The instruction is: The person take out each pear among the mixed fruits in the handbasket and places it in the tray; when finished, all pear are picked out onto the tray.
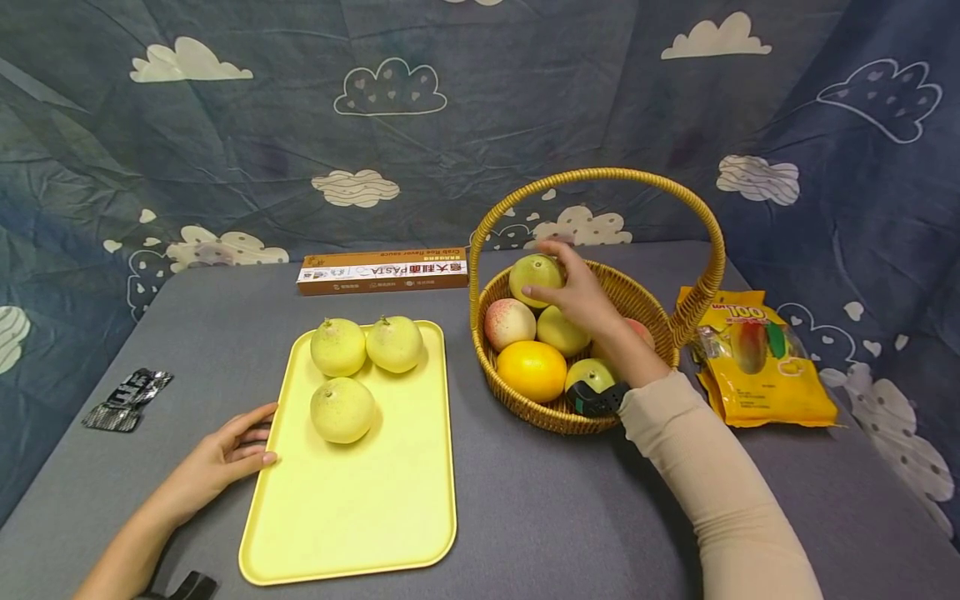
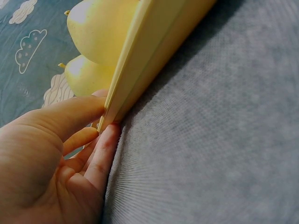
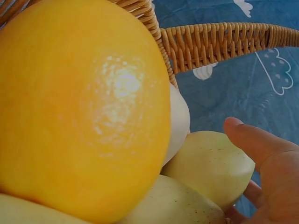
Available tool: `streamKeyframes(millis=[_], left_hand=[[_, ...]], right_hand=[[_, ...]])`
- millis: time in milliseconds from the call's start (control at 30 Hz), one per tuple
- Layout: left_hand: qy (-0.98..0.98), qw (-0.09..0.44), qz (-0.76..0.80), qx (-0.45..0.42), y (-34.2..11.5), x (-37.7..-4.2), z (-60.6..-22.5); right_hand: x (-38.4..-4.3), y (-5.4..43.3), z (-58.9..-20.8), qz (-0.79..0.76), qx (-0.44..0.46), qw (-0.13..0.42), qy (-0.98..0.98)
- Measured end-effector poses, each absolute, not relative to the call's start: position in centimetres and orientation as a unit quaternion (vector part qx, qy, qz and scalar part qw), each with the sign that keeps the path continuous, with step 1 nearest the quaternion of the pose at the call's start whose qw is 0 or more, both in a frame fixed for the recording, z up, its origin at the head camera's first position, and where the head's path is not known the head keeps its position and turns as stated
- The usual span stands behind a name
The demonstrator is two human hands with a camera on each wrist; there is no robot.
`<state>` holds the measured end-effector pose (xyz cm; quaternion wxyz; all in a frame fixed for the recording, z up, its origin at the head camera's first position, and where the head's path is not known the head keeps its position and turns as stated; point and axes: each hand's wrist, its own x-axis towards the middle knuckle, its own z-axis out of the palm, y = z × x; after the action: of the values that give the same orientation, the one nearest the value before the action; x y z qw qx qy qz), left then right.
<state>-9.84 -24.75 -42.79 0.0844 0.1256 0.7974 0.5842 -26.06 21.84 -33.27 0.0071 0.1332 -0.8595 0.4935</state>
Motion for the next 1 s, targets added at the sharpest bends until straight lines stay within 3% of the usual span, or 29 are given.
streamKeyframes(millis=[367, 567, 1000], left_hand=[[0.799, 0.086, 0.583, 0.119, -24.8, -9.7, -42.8], [0.8, 0.086, 0.583, 0.118, -24.8, -9.6, -42.6], [0.797, 0.096, 0.585, 0.111, -24.7, -9.8, -42.5]], right_hand=[[-24.9, 20.6, -31.8, 0.47, 0.132, -0.018, -0.873], [-26.4, 21.5, -33.7, 0.465, 0.123, -0.029, -0.876], [-25.6, 21.7, -31.9, 0.476, 0.071, 0.024, -0.876]])
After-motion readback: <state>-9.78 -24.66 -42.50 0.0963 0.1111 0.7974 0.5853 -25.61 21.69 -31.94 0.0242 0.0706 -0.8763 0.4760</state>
